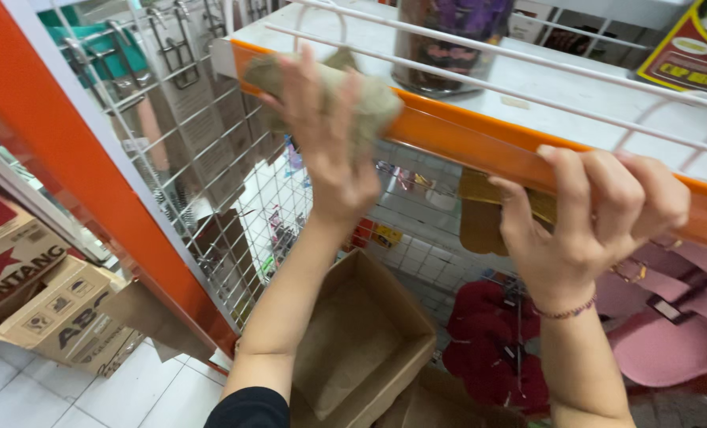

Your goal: The person wipes down store shelves with a cloth and a spray bottle, moving items in a box and adjusting stock as they clean.

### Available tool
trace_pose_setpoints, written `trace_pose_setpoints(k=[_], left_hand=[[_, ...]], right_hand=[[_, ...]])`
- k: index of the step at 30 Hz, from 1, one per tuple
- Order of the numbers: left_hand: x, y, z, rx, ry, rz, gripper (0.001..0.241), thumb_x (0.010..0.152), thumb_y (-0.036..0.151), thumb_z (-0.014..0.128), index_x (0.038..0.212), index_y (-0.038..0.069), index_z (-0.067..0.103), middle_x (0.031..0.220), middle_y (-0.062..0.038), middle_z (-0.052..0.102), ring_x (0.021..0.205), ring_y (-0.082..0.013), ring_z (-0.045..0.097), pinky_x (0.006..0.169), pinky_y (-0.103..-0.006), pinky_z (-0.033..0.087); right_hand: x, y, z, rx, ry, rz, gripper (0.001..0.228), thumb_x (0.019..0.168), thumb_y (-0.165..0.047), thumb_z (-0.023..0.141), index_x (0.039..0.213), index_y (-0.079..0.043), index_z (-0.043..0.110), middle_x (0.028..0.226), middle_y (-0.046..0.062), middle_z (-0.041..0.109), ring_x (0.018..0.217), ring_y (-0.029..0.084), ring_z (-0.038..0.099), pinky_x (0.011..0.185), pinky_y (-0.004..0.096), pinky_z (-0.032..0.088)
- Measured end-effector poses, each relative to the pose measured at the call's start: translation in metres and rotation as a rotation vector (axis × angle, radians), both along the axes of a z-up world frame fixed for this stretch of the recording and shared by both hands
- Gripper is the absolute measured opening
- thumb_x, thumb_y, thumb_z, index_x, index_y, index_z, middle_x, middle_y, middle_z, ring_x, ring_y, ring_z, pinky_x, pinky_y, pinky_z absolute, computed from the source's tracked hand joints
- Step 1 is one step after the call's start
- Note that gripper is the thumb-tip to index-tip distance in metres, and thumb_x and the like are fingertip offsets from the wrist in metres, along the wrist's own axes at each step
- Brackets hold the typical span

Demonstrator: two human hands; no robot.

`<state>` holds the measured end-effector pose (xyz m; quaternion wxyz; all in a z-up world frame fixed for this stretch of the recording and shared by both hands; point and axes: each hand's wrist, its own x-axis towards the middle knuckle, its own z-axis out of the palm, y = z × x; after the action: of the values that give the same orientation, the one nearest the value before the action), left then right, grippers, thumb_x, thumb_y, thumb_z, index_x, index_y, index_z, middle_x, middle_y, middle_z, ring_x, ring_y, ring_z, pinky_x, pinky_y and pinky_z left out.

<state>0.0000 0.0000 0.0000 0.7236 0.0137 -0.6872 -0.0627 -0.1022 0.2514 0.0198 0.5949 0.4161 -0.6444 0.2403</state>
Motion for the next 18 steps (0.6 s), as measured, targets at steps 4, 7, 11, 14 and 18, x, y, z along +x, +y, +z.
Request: trace_pose_setpoints(k=[4, 7, 11, 14, 18], left_hand=[[-0.030, 0.026, -0.010, -0.328, -0.035, 0.076, 0.047, 0.114, 0.016, 0.060, 0.157, 0.030, 0.048, 0.175, -0.006, 0.015, 0.166, -0.0283, 0.003, 0.131, -0.0492, -0.012], [-0.019, 0.005, -0.013, -0.141, -0.094, -0.008, 0.049, 0.113, 0.016, 0.062, 0.159, 0.025, 0.048, 0.175, -0.001, 0.024, 0.167, -0.0301, 0.010, 0.138, -0.0473, 0.001], [-0.002, 0.010, -0.018, 0.229, -0.010, -0.024, 0.063, 0.107, 0.006, 0.048, 0.165, 0.028, 0.034, 0.173, -0.001, 0.011, 0.160, -0.0241, 0.000, 0.131, -0.0444, -0.015], [-0.020, 0.049, -0.021, 0.073, -0.061, 0.020, 0.064, 0.105, 0.008, 0.054, 0.164, 0.028, 0.037, 0.172, -0.006, 0.014, 0.161, -0.0276, 0.003, 0.128, -0.0508, -0.014], [-0.049, 0.117, -0.016, -0.258, -0.045, -0.008, 0.058, 0.103, 0.012, 0.054, 0.159, 0.025, 0.045, 0.168, -0.014, 0.027, 0.160, -0.0332, 0.013, 0.129, -0.0558, -0.009]], right_hand=[[0.024, -0.002, 0.017, 0.039, 0.007, -0.067, 0.049, 0.097, -0.048, 0.080, 0.128, -0.010, 0.076, 0.127, 0.007, 0.058, 0.134, 0.032, 0.038, 0.113, 0.058, 0.030], [0.038, 0.004, 0.016, 0.088, -0.032, -0.140, 0.048, 0.100, -0.044, 0.077, 0.138, -0.013, 0.075, 0.145, 0.009, 0.058, 0.143, 0.037, 0.029, 0.119, 0.062, 0.018], [0.039, 0.028, 0.008, 0.098, -0.069, -0.134, 0.048, 0.100, -0.039, 0.075, 0.142, -0.015, 0.076, 0.151, 0.019, 0.051, 0.144, 0.046, 0.019, 0.117, 0.069, 0.002], [0.040, 0.058, -0.005, 0.051, -0.049, -0.137, 0.046, 0.096, -0.041, 0.075, 0.133, -0.013, 0.077, 0.149, 0.021, 0.053, 0.144, 0.049, 0.020, 0.119, 0.068, -0.002], [0.040, 0.110, -0.017, -0.176, -0.027, -0.137, 0.045, 0.082, -0.042, 0.066, 0.112, -0.012, 0.083, 0.139, 0.018, 0.060, 0.143, 0.047, 0.032, 0.124, 0.065, 0.004]])
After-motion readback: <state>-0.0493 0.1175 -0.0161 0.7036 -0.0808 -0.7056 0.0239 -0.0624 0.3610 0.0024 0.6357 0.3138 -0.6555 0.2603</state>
